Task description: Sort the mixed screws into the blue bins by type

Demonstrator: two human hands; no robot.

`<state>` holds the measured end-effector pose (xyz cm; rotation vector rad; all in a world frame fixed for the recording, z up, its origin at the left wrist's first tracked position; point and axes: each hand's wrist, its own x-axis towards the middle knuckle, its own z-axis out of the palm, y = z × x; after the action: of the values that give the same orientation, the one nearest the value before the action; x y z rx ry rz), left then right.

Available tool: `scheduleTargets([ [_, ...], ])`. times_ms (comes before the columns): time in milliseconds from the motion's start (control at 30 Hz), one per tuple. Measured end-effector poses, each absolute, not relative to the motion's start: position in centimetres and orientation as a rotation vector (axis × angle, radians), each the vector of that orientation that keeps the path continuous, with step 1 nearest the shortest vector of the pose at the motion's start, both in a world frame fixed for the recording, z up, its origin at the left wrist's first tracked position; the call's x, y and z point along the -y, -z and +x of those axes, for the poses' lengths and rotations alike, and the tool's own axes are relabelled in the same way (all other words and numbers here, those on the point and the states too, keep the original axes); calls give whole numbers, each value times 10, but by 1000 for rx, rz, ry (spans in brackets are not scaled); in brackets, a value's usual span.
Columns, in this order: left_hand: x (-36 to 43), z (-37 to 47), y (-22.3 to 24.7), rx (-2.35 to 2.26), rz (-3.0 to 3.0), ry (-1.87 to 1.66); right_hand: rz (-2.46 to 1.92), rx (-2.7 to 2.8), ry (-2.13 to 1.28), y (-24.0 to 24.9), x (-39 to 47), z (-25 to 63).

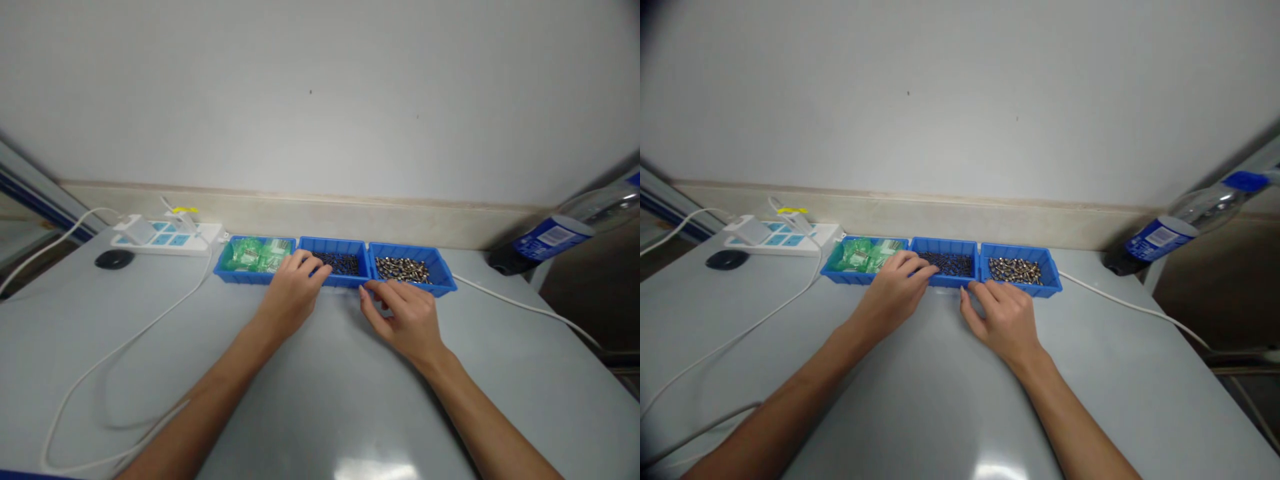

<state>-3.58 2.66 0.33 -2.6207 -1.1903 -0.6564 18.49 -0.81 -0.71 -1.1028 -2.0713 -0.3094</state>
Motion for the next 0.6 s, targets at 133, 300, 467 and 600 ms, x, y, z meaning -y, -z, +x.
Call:
scheduleTargets([
  [133, -32, -33, -6, 1212, -2695, 429, -1199, 2013, 251, 12, 7, 185],
  [300, -25, -35, -6, 1087, -2698, 372, -1389, 1850, -90, 14, 10, 179],
  [467, -18, -40, 3, 998, -2714, 406, -1472, 1656, -385, 9, 10, 174],
  [600, -17, -43, 8, 981, -2734, 427, -1459, 1553, -546, 4, 8, 175],
])
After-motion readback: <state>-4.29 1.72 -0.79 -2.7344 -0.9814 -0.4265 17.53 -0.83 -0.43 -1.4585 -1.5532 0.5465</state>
